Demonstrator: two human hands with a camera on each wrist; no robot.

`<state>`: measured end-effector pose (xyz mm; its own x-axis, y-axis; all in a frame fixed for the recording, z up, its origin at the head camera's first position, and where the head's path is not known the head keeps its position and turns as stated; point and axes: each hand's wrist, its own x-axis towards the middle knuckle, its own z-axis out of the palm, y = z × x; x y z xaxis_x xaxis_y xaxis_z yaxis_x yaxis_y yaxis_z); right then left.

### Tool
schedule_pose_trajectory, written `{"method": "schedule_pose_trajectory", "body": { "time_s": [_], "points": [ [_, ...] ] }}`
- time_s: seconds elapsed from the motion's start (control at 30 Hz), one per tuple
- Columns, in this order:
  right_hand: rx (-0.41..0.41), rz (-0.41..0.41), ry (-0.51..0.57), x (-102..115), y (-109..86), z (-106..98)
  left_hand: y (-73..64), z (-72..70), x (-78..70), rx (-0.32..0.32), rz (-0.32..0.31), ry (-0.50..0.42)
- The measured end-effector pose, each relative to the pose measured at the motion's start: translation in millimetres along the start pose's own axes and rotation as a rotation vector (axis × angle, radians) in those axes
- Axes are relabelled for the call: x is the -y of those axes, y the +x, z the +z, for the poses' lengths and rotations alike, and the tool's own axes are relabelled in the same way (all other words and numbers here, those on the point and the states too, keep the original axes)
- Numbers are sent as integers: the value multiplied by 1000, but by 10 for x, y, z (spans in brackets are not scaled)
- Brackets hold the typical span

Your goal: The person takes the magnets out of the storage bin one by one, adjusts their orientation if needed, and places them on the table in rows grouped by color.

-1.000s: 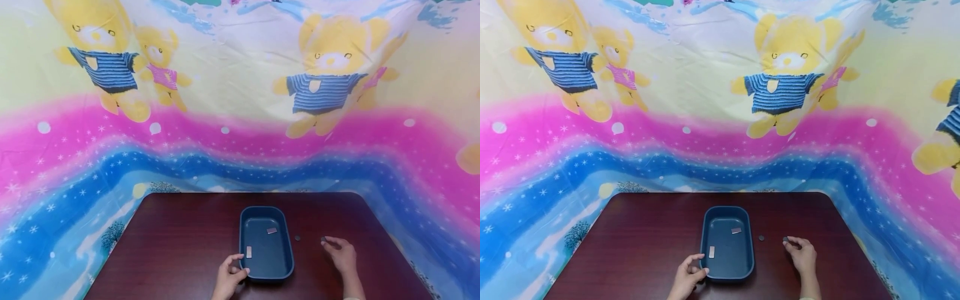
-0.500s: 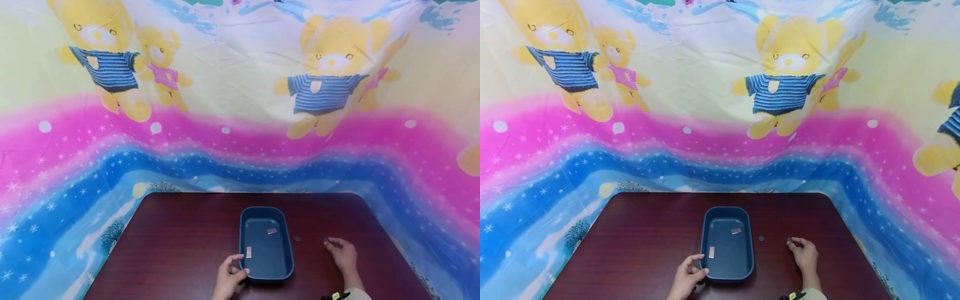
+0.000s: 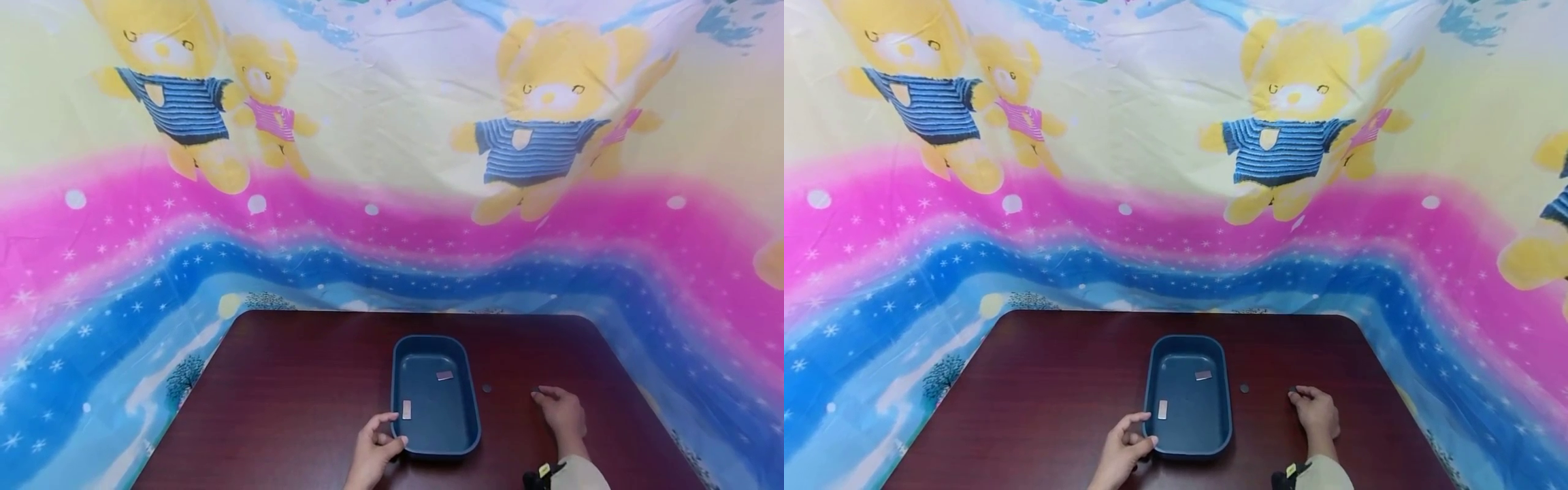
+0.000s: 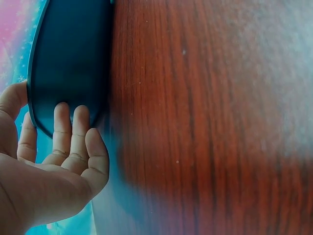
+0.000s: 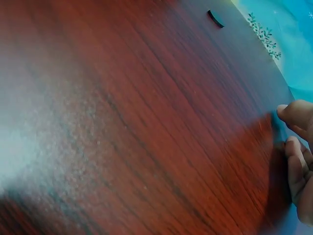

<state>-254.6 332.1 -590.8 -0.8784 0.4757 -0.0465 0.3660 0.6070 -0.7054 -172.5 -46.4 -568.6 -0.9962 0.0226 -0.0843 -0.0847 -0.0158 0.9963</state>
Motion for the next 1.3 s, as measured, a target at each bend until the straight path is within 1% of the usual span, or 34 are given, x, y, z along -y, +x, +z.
{"method": "schedule_pose_trajectory", "body": {
  "time_s": [0.23, 0.3, 0.4, 0.57, 0.63, 0.8, 0.87, 0.93, 1.03, 1.17, 1.3],
  "points": [
    [-24, -14, -39, 6, 58, 20, 36, 10, -2, -4, -9, 34],
    [-23, -22, -43, 13, 64, 13, 33, 8, -6, -1, -10, 31],
    [0, -23, -52, 20, 58, -5, 18, 3, -4, 5, -9, 20],
    [73, -31, -54, 13, 41, -55, -11, -1, 20, 11, -8, 9],
    [106, -42, -14, 3, 36, -78, -20, 0, 33, 13, -18, 7],
    [189, -39, 219, -11, 10, -121, -20, -3, 57, 8, -21, 5],
    [200, -22, 279, -2, -6, -130, -14, -7, 50, 7, -7, 0],
    [210, -13, 293, 13, -19, -143, -9, -12, 41, 8, 5, -5],
    [201, -16, 282, 55, -56, -164, -8, -14, 39, 11, 9, -15],
    [227, -68, 250, 174, -164, -206, -7, -13, 38, 9, 4, -25],
    [281, -127, 229, 327, -299, -230, -4, -9, 26, 6, 18, -19]
  ]
}}
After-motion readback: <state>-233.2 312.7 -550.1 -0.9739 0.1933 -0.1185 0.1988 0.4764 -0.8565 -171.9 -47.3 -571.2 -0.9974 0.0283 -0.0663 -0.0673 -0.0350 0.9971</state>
